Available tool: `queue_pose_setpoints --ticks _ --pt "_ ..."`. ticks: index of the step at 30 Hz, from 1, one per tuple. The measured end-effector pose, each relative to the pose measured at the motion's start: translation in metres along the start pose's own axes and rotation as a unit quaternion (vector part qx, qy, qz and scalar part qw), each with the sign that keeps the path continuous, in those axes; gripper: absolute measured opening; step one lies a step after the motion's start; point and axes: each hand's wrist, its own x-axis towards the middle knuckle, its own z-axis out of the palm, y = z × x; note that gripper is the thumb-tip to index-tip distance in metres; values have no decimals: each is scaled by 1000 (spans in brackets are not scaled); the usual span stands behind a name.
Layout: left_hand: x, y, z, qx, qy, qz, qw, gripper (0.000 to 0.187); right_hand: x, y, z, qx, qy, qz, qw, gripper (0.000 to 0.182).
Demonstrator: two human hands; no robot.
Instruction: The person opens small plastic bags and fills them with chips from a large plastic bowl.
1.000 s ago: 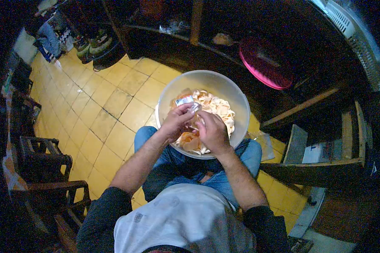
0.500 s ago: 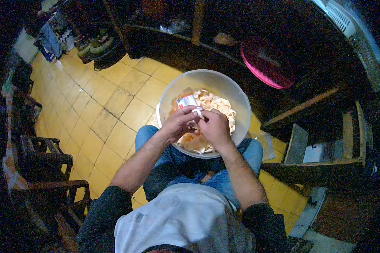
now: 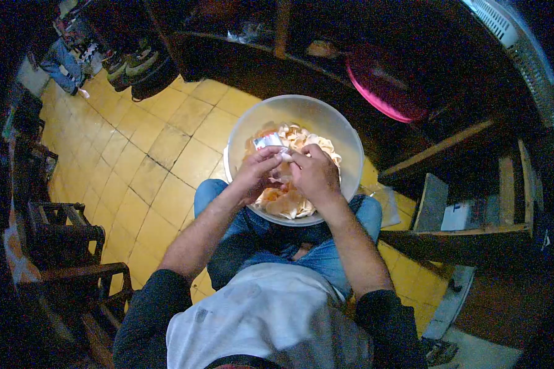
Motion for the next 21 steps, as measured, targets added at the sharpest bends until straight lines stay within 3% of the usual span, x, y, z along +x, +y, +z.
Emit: queue_pose_setpoints --ticks 2,4,7,14,16,17,18,20,21 --pt "2 -1 -6 -7 4 3 1000 21 1 -3 -2 16 -42 29 999 19" --pt "2 -1 -6 -16 6 3 1000 21 0 -4 -3 161 -14 -60 985 21" --pt "4 -3 -3 -25 11 -1 1000 21 -2 0 12 175 55 -29 983 11" --pt "4 -11 -9 48 7 48 998 21 11 6 13 26 8 106 994 28" --pt "6 -9 -14 36 28 75 996 20 20 28 7 207 -104 187 955 27" --pt "6 -4 -19 -76 53 96 991 18 20 34 0 361 -154 271 879 21" --pt "5 1 -20 -186 78 114 973 18 18 40 2 360 -154 271 879 21" --pt "1 6 -19 -248 116 98 957 19 6 54 14 149 -307 47 939 24" --pt "2 3 -30 -304 69 60 948 19 -5 46 19 110 -363 59 924 38"
